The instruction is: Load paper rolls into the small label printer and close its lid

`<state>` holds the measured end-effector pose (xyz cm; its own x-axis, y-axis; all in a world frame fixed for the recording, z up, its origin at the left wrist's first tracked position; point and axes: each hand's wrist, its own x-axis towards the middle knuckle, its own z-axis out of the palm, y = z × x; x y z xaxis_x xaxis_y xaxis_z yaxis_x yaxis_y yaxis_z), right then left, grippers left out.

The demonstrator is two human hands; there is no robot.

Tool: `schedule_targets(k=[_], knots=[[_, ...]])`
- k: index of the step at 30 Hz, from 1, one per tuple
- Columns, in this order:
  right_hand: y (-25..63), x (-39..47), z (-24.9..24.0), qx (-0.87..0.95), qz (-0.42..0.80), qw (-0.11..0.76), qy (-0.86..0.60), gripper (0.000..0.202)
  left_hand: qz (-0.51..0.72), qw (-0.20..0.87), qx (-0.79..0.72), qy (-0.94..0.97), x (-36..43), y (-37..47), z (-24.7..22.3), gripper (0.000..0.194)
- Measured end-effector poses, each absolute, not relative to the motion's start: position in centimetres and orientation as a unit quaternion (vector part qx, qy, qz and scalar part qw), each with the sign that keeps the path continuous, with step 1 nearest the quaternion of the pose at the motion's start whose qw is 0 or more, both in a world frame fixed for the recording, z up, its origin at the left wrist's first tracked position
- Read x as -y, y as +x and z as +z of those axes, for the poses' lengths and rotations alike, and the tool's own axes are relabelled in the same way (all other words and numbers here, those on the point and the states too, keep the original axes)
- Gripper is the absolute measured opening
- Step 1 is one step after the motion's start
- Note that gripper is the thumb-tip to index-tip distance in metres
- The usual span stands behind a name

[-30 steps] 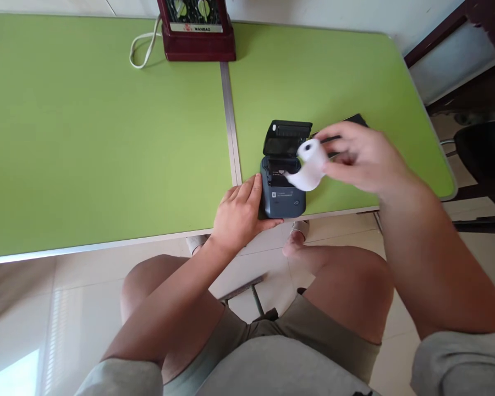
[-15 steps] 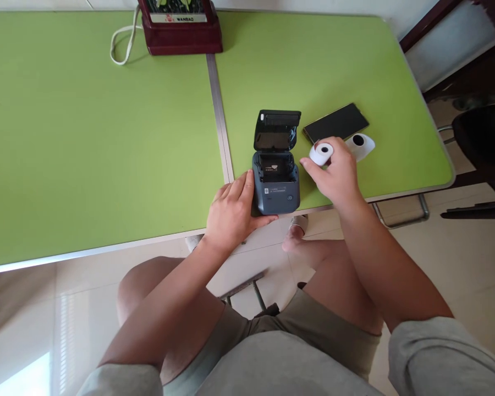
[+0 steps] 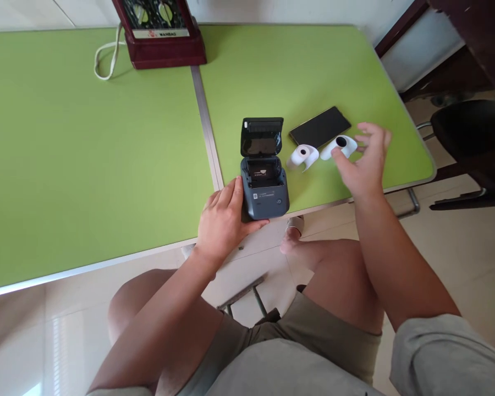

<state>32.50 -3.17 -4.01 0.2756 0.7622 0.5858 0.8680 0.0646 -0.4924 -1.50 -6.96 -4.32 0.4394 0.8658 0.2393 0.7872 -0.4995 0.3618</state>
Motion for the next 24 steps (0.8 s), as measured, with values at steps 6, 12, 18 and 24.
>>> schedule_targets(k=[6,12,18,24], knots=[[33.0,1.3,-6.5,0.583,0.021,0.391,-0.712,0.069,0.209,0.085,-0.486,0.845,6.9,-1.4,-4.3,0.11],[29.0,2.9,-1.8,0.588,0.046,0.478,-0.65,0.065,0.214,0.081,-0.482,0.846,7.0,-1.5,-4.3,0.111],[22.3,3.6,2.6,0.745,0.057,0.408,-0.525,0.035,0.214,0.079,-0.484,0.845,7.1,-1.7,-4.4,0.111],[20.7,3.1,1.6,0.827,0.029,0.344,-0.443,0.032,0.216,0.078,-0.481,0.846,7.2,-1.6,-4.3,0.108]])
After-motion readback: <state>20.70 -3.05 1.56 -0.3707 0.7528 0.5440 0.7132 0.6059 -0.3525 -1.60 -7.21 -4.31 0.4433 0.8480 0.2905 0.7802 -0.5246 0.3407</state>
